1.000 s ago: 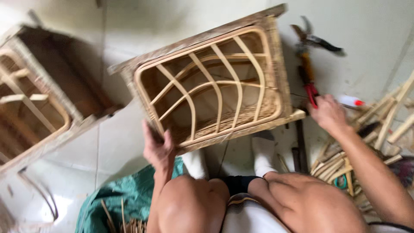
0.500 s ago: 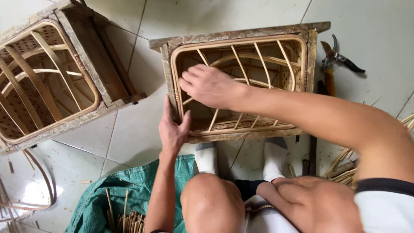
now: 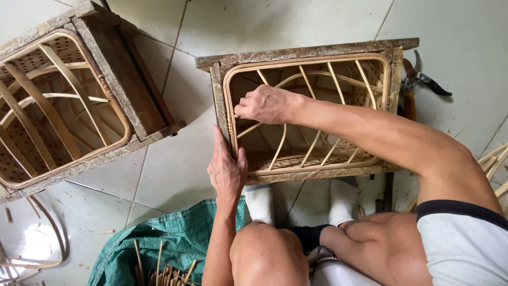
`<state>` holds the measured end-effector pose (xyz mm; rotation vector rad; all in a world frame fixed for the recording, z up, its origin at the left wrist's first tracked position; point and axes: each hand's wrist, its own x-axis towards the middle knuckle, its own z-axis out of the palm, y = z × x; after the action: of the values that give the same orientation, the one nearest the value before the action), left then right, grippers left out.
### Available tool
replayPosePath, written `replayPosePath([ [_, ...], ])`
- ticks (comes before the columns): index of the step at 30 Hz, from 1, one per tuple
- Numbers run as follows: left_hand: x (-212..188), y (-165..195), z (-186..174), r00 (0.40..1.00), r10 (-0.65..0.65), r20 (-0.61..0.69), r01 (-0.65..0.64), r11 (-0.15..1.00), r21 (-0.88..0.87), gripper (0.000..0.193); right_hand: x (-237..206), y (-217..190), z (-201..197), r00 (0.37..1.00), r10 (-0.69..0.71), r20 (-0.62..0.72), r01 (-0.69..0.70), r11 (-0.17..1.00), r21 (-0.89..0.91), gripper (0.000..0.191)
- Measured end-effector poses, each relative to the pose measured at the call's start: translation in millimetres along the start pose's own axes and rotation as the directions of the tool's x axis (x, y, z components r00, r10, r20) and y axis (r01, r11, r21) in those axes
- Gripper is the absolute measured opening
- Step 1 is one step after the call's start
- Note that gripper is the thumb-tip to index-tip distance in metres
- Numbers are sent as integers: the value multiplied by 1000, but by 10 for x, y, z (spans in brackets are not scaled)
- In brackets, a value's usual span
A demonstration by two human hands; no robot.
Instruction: The person assembles a rectangular basket frame by inserting curved bamboo strips into a wooden mold. They use a hammer to tap the strips into place, then apply glue along the joints to secure them.
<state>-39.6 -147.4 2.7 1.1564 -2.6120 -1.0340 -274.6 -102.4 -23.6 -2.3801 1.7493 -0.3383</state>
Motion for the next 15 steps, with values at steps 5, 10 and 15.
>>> replayPosePath([
  [5,32,-31,23,998,59,-29,-59,998,5,92,-84,-62,-320,980,-81,-183,118,973,199,22],
  [10,-10,69,46,999,-38,-9,38,999,24,91,238,-159,-570,922,21,-386,97,954,284,19],
  [15,-105,188,22,995,-98,13,98,994,47,90,1031,-107,-1178,630,-122,-767,309,945,104,22],
])
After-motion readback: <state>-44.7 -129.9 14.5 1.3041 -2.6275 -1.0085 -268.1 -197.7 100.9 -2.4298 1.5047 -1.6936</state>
